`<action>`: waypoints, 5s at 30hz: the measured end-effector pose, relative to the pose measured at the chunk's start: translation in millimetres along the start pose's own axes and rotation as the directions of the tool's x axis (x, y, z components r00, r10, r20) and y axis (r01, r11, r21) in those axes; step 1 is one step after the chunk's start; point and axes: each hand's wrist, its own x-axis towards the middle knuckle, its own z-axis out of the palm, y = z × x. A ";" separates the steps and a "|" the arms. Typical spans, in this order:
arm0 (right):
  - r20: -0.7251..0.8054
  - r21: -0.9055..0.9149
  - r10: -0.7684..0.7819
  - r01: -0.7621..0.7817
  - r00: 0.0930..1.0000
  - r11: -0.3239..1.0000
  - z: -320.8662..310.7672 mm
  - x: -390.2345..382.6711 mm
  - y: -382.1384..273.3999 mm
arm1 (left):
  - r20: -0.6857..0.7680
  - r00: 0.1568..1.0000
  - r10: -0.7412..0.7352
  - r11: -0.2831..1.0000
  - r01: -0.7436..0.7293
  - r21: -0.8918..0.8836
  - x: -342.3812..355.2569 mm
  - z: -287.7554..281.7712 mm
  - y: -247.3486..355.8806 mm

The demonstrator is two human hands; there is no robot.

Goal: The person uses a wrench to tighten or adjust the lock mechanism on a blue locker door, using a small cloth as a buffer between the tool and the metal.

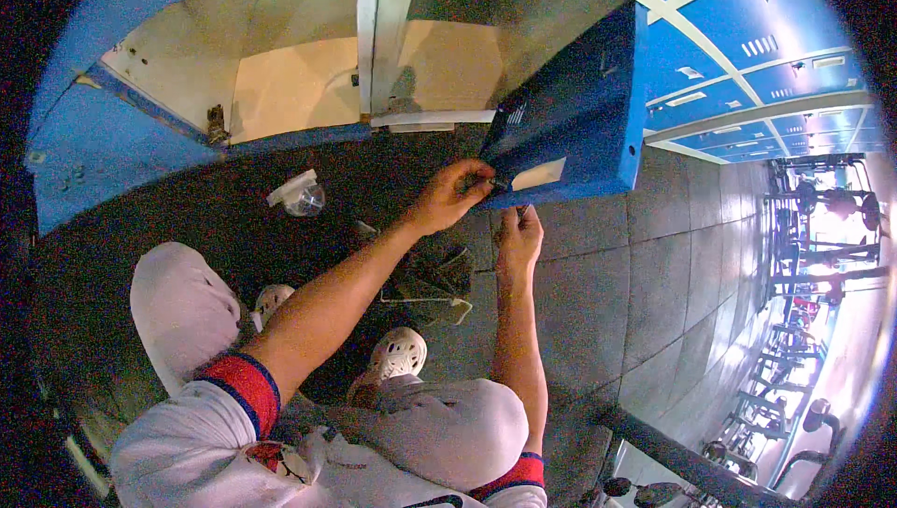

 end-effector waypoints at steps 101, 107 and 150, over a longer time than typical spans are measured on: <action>-0.189 -0.257 -0.393 0.341 0.900 0.904 6.3 -6.4 -2.2 | 0.139 0.924 -0.356 0.934 0.353 0.048 -0.6 5.4 22.5; -0.322 -0.284 -0.449 0.368 0.834 0.886 7.2 1.0 8.1 | 0.200 0.906 -0.373 0.919 0.391 -0.057 -1.1 9.5 28.3; -0.320 -0.231 -0.297 0.230 0.900 0.945 37.1 -15.4 -13.3 | 0.100 0.966 -0.240 0.968 0.245 -0.049 2.7 0.5 -3.1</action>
